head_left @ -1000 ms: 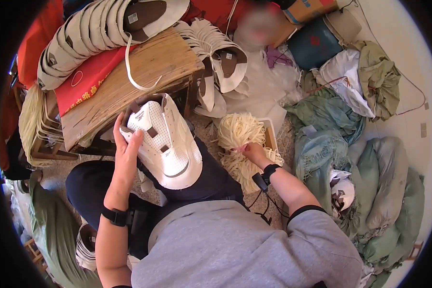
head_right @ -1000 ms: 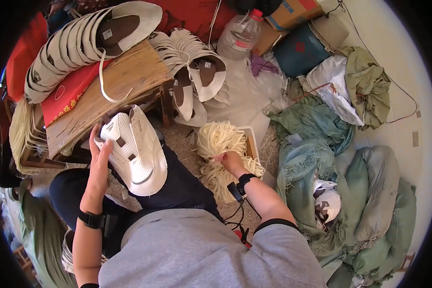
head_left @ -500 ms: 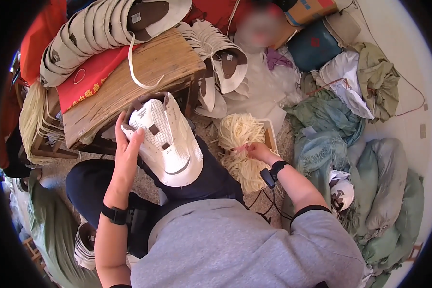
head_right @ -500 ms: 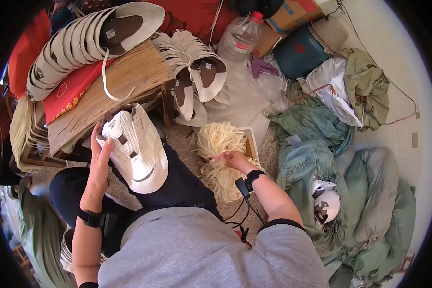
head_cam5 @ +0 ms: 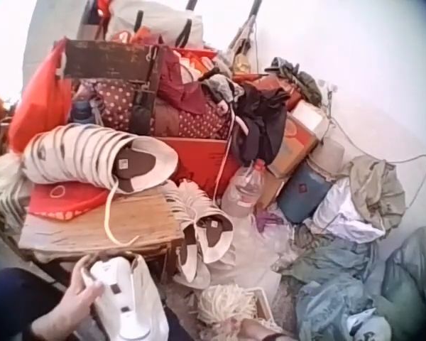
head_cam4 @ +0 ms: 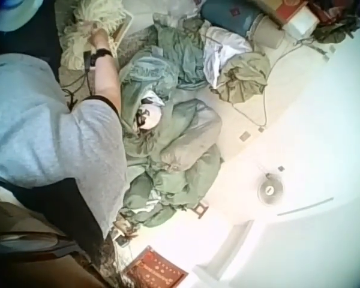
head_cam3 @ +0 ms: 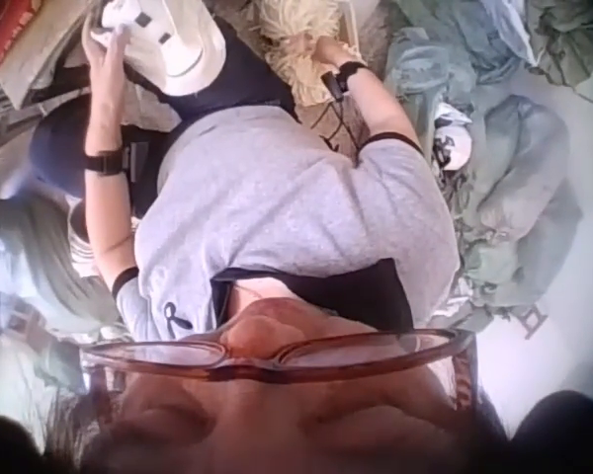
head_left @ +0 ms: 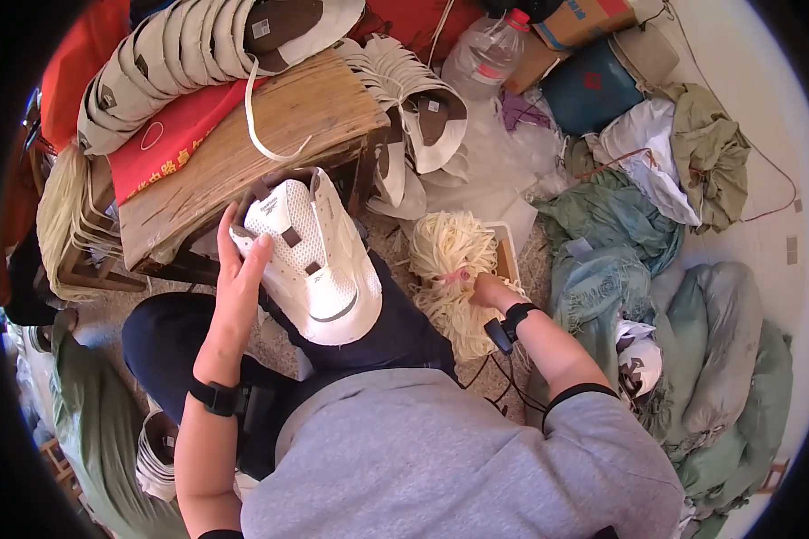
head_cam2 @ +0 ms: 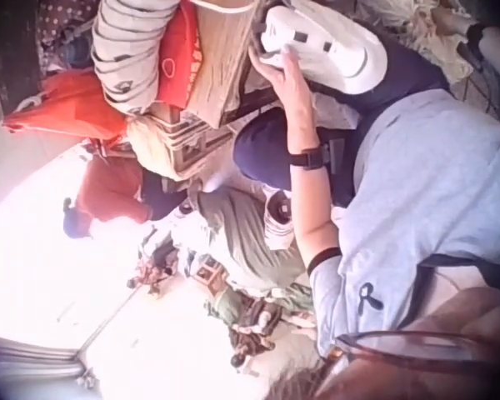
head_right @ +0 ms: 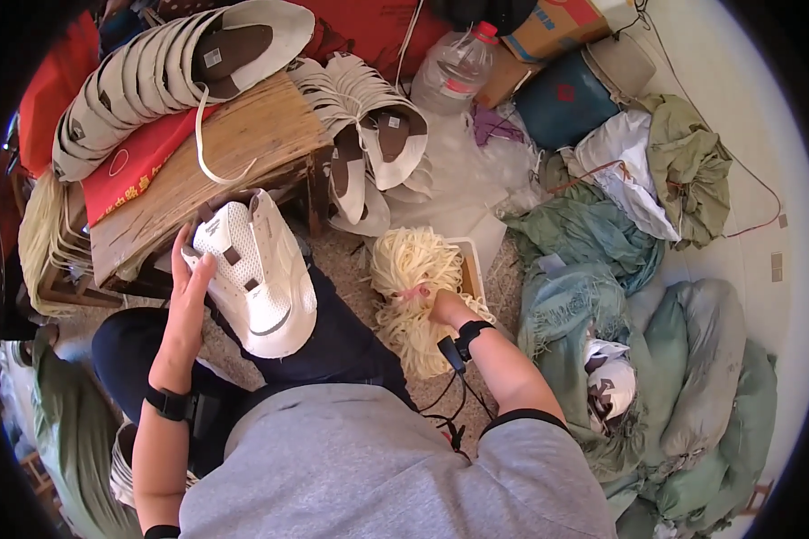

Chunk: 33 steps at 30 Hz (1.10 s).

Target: The recorder is lacing white athletic shoes in a shoe manufacturing environment.

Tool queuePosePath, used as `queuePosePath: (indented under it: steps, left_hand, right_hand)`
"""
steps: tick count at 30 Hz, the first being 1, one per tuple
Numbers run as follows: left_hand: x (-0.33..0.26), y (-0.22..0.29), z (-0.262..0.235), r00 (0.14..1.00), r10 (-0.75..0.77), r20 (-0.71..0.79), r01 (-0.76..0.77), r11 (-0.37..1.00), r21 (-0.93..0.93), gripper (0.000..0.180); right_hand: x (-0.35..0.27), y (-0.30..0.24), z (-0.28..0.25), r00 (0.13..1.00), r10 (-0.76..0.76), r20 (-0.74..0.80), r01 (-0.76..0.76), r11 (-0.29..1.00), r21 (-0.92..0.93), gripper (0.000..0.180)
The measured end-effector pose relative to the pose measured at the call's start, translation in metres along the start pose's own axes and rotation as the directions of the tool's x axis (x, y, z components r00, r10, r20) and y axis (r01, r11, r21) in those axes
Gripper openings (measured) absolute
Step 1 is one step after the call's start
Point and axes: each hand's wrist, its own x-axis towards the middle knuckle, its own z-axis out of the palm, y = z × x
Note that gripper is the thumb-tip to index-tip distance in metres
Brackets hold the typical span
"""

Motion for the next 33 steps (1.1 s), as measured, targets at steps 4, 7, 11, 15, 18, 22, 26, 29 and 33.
queuePosePath:
  steps: [4, 7, 11, 15, 18, 22, 26, 29, 33]
  left_hand:
    - [-0.001, -0.003, -0.002, 1.000, 0.004, -0.011, -0.004, 1.000, 0.012, 0.074]
    - [-0.004, 0.000, -0.004, 1.000, -0.003, -0.025, 0.004, 1.000, 0.025, 0.074]
    - [-0.002, 0.003, 0.002, 1.000, 0.004, -0.006, -0.004, 1.000, 0.021, 0.074]
    - [-0.005, 0.002, -0.003, 1.000, 0.007, -0.023, -0.006, 1.000, 0.019, 0.074]
    - [-0.004, 0.000, -0.001, 1.000, 0.003, -0.024, -0.002, 1.000, 0.026, 0.074]
    - [-0.003, 0.001, 0.000, 1.000, 0.008, -0.026, -0.008, 1.000, 0.028, 0.074]
    - [-0.007, 0.003, -0.001, 0.999, 0.011, -0.032, -0.009, 0.999, 0.054, 0.074]
    - [-0.006, 0.005, 0.002, 1.000, 0.000, -0.020, 0.001, 0.999, 0.039, 0.074]
    - [-0.008, 0.001, -0.004, 0.999, -0.009, -0.047, 0.011, 0.999, 0.053, 0.074]
  right_hand:
    - [0.002, -0.005, -0.011, 0.974, 0.028, 0.224, 0.004, 0.990, -0.140, 0.036]
    - [0.003, -0.010, -0.014, 0.930, 0.064, 0.361, 0.001, 0.984, -0.177, 0.029]
    - [0.007, 0.003, -0.002, 0.960, 0.120, 0.255, -0.065, 0.975, -0.213, 0.029]
    - [-0.014, -0.005, 0.006, 0.849, -0.015, -0.528, 0.000, 1.000, -0.030, 0.025]
    - [-0.026, -0.026, -0.022, 0.987, -0.086, -0.135, 0.105, 0.985, 0.140, 0.022]
    - [-0.022, -0.037, -0.003, 0.985, -0.166, -0.045, 0.172, 0.964, 0.204, 0.022]
    - [-0.026, -0.047, 0.006, 0.950, -0.045, -0.310, 0.148, 0.936, 0.320, 0.025]
    - [-0.011, -0.036, 0.016, 0.945, -0.016, -0.326, 0.131, 0.934, 0.334, 0.026]
    - [-0.019, -0.039, 0.004, 0.975, -0.074, -0.209, 0.148, 0.920, 0.364, 0.024]
